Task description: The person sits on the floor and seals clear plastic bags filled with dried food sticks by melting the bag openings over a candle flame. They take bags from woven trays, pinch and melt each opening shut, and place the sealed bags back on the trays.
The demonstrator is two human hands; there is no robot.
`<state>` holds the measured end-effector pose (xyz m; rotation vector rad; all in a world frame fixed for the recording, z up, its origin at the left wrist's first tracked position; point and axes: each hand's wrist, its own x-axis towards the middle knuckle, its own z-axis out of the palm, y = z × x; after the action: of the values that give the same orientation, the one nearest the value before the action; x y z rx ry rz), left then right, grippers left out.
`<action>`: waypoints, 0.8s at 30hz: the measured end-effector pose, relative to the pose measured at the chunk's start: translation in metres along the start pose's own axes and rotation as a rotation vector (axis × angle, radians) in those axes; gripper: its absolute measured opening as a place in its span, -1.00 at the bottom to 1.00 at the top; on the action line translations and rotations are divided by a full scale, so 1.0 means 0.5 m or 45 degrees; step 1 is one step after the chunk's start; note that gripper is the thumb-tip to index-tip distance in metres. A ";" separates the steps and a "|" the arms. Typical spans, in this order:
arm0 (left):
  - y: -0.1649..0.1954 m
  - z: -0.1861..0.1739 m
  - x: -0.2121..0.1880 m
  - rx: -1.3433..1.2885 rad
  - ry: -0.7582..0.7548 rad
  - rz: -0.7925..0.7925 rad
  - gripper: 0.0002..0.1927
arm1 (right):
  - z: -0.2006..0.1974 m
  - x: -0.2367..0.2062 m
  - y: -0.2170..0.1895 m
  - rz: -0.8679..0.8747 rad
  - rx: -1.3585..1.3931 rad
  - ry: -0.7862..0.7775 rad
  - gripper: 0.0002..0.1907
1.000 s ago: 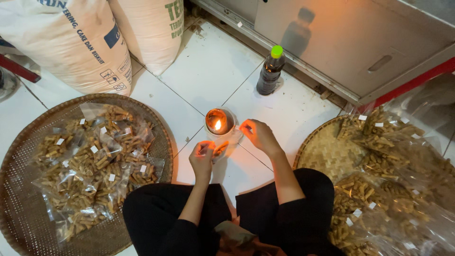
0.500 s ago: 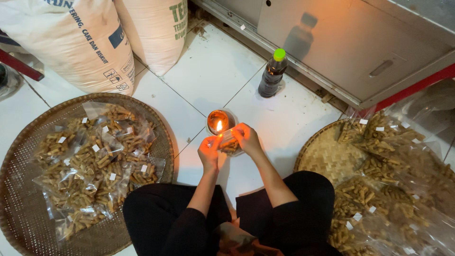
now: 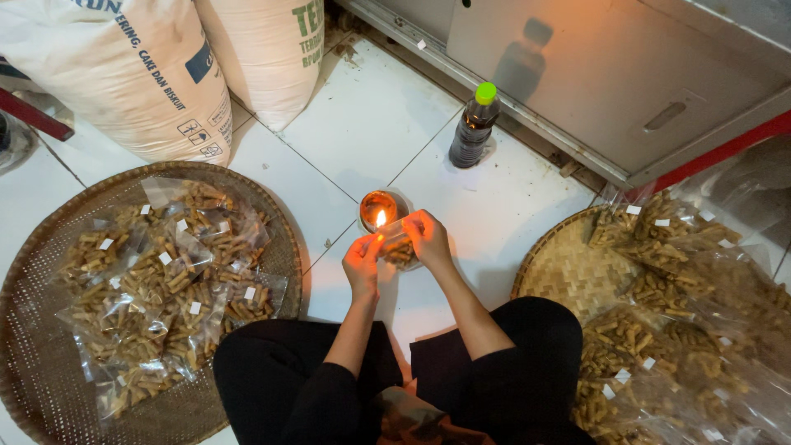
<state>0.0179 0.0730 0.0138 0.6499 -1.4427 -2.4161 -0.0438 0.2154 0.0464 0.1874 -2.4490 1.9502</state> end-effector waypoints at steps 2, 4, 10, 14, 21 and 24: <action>0.001 0.001 -0.001 0.020 -0.004 0.021 -0.79 | 0.000 0.002 -0.001 0.000 -0.002 0.015 -0.90; 0.003 0.002 -0.001 0.023 0.000 0.033 -0.79 | 0.001 0.002 -0.002 -0.011 0.077 0.021 -0.90; 0.004 0.006 0.003 0.018 -0.019 0.058 -0.79 | 0.003 0.004 0.004 0.026 0.098 0.031 -0.90; 0.003 0.009 0.005 0.010 -0.028 0.073 -0.80 | 0.007 0.007 0.004 0.033 0.116 0.065 -0.89; 0.004 0.013 -0.001 -0.010 -0.070 0.115 -0.81 | 0.002 -0.006 -0.029 0.244 0.115 0.126 -0.85; 0.006 0.018 -0.002 -0.053 -0.089 0.127 -0.81 | -0.001 -0.009 -0.039 0.285 0.145 0.141 -0.85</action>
<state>0.0144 0.0787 0.0203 0.4763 -1.4118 -2.4069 -0.0377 0.2119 0.0649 -0.1984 -2.3808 2.1222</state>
